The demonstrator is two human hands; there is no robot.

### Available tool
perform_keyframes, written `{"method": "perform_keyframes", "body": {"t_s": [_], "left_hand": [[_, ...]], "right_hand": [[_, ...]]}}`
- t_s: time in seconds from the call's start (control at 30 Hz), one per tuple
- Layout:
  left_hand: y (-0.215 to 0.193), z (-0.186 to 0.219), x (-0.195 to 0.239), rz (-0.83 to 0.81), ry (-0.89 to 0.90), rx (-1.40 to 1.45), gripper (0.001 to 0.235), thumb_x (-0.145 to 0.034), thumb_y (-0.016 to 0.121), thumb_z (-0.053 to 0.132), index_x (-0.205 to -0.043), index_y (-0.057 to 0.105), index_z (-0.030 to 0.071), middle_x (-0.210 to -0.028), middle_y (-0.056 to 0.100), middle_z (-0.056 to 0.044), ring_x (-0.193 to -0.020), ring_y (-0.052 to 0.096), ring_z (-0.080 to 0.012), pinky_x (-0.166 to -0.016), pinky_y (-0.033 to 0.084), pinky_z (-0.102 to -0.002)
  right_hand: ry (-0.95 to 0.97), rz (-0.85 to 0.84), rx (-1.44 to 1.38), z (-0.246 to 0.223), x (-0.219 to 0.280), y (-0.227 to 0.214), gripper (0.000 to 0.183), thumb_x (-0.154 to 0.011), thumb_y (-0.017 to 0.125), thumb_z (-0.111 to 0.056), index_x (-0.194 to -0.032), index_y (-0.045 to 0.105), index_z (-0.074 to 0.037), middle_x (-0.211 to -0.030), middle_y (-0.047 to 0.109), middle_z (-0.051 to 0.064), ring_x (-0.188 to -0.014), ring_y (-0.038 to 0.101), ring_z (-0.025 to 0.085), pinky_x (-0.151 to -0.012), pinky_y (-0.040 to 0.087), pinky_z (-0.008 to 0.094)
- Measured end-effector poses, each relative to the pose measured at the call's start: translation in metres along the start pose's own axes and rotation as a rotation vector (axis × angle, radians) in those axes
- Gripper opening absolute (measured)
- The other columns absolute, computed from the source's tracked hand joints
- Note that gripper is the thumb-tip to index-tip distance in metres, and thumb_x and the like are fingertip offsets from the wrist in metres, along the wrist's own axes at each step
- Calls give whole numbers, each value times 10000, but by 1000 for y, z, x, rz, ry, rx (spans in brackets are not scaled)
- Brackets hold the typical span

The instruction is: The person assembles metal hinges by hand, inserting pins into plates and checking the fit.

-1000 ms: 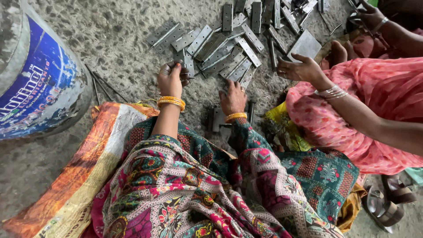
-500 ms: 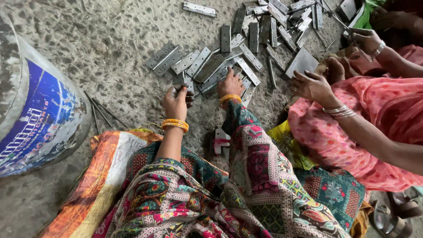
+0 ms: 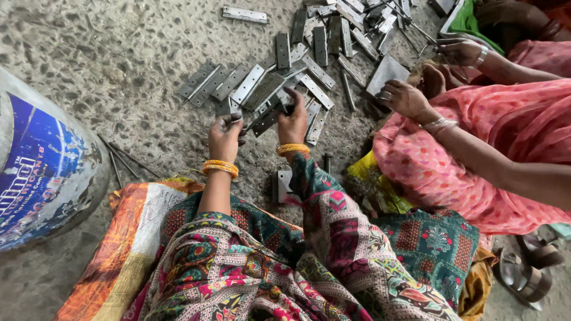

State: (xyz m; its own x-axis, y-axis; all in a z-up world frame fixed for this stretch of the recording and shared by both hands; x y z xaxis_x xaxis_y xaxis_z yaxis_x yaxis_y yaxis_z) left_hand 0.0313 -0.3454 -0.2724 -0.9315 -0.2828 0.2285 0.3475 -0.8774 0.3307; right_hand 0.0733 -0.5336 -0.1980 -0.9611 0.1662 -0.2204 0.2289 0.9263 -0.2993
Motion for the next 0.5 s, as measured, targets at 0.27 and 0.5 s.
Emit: {"method": "perform_keyframes", "body": {"t_s": [0.27, 0.5], "left_hand": [[6, 7, 15, -204, 66, -391, 795, -691, 712, 38, -1433, 451, 155, -1247, 674, -89, -1028, 688, -187, -854, 571, -348], [37, 5, 30, -620, 9, -289, 422, -818, 855, 273, -1169, 729, 74, -1080, 766, -42, -976, 685, -142, -882, 554, -298]], "right_hand": [[-77, -194, -169, -70, 34, -11, 683, -806, 668, 213, -1391, 606, -133, -845, 582, -30, -759, 568, 56, -686, 537, 218], [-196, -398, -235, -89, 17, -29, 773, -757, 610, 237, -1437, 598, -130, -948, 610, -16, -838, 577, 67, -735, 507, 214]]}}
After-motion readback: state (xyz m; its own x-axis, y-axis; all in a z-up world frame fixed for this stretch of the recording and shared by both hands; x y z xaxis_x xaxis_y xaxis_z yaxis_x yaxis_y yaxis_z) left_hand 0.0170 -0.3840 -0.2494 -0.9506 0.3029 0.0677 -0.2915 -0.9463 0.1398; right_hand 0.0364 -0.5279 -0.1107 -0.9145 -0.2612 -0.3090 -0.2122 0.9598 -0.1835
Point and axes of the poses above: each hand's wrist, its own x-axis away from the middle knuckle, its own y-axis out of the palm, z = x × y, the point moved 5 cm from there along -x, towards the middle knuckle
